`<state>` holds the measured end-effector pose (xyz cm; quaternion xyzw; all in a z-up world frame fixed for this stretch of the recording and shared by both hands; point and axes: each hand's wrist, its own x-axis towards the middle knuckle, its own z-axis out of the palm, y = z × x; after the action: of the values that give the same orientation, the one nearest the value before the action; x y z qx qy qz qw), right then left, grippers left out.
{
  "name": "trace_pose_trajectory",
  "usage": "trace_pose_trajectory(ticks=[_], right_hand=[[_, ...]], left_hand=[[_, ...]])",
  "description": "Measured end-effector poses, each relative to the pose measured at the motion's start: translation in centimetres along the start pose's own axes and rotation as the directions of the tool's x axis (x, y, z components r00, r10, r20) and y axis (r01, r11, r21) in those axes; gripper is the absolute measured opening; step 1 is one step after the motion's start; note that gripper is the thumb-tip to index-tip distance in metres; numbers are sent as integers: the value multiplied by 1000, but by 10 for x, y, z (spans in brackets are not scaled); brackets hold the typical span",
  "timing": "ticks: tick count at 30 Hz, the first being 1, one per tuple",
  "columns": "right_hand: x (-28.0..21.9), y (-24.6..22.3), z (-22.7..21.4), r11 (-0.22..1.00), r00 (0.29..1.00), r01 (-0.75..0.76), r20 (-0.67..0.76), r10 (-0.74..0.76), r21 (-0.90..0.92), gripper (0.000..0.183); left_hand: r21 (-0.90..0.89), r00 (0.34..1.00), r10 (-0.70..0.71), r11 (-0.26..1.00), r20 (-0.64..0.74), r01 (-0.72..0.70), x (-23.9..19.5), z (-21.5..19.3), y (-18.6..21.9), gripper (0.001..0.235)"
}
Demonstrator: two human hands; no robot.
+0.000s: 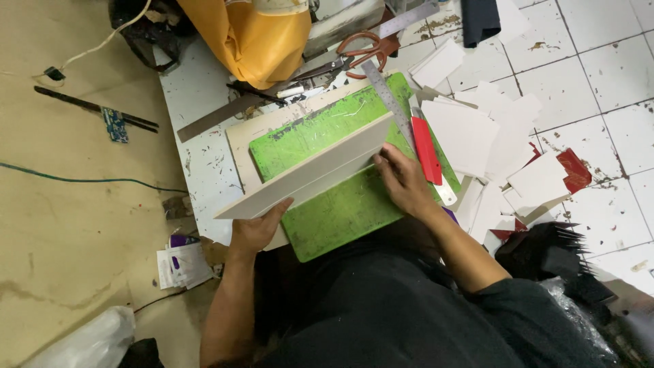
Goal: Cutting sheets of paper using a metal ruler and a utility knife on a cutting mat.
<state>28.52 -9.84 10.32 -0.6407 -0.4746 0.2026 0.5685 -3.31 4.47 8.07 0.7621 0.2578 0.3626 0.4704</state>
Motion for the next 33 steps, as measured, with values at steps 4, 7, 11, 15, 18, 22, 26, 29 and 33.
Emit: trace_pose_trajectory(ticks=[4, 7, 11, 15, 18, 22, 26, 29, 33], right_hand=[[17, -30, -21, 938, 995, -90, -9, 99, 335, 39], [26, -36, -25, 855, 988, -75, -81, 135, 514, 39], [26, -26, -13, 687, 991, -84, -12, 133, 721, 63], [2, -21, 28, 388, 942, -189, 55, 332, 902, 40], [-40, 78, 97, 111, 932, -282, 244, 268, 953, 24], [-82, 75, 141, 30, 917, -346, 331, 221, 938, 26], [-99, 95, 166, 69, 885, -373, 333, 326, 925, 25], [-71, 21, 146, 56, 851, -380, 324, 414, 923, 30], [-84, 88, 161, 41, 814, -372, 305, 494, 928, 41]], left_hand=[[109, 971, 215, 973, -102, -204, 5, 3, -6, 35], [7, 979, 94, 996, -180, -94, 27, -3, 38, 26], [-56, 970, 58, 996, -236, -74, 35, 1, 67, 37], [-310, 932, 6, 942, -363, -127, 41, 26, 88, 59], [-397, 897, -47, 906, -439, -147, 32, 36, 62, 66], [-440, 876, -73, 883, -477, -165, 34, 59, 55, 66], [-515, 858, -146, 843, -493, -153, 49, 77, 95, 54], [-527, 861, -239, 849, -449, -39, 54, 78, 121, 28], [-510, 867, -135, 847, -479, -149, 36, 92, 55, 41]])
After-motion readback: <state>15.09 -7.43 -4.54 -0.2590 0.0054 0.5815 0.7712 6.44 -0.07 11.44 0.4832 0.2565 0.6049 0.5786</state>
